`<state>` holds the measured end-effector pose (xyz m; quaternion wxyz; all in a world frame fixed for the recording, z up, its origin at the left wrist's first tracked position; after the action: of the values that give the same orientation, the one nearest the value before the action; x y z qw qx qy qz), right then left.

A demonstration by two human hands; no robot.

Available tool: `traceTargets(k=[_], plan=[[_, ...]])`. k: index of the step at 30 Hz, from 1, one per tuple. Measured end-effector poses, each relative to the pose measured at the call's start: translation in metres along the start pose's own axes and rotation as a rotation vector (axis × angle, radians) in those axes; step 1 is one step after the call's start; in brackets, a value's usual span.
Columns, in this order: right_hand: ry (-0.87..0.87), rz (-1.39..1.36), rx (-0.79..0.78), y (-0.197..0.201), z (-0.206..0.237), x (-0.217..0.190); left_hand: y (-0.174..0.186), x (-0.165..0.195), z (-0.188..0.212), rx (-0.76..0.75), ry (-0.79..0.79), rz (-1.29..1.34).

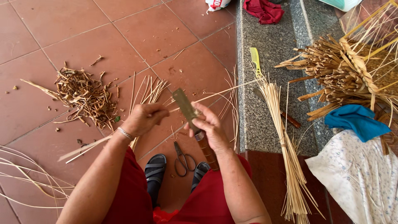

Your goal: The person sits on a tiled floor and uses a knife to shave thin strips from bamboo stalks. They repeatedly pick up a stalk, shave it with the knife, and place the finished strip on a pile on the floor.

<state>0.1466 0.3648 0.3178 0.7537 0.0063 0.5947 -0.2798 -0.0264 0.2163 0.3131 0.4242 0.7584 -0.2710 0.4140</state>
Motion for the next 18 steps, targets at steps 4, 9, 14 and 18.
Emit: traceTargets(k=[4, 9, 14, 18], plan=[[0.061, -0.042, -0.05, -0.011, -0.007, -0.003, -0.016, 0.015, -0.009, -0.045, 0.012, 0.046], [0.151, -0.045, 0.268, 0.048, 0.005, -0.021, 0.014, -0.003, 0.011, -0.083, 0.174, 0.015], [0.35, -0.214, 0.414, 0.108, 0.021, -0.035, 0.046, -0.027, 0.036, -0.152, 0.264, -0.035], [0.417, -0.349, 0.394, 0.118, 0.025, -0.044, 0.047, -0.027, 0.039, -0.234, 0.185, -0.031]])
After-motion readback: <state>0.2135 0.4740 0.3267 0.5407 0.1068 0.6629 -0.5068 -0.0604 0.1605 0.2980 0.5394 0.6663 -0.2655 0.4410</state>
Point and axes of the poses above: each hand's wrist, its own z-axis away from the middle knuckle, its own y-axis out of the back of the hand, x = y × z, the point moved 6 cm from there along -z, towards the middle knuckle, and after that the axes turned 10 degrees about -y, right-handed, at the moved point
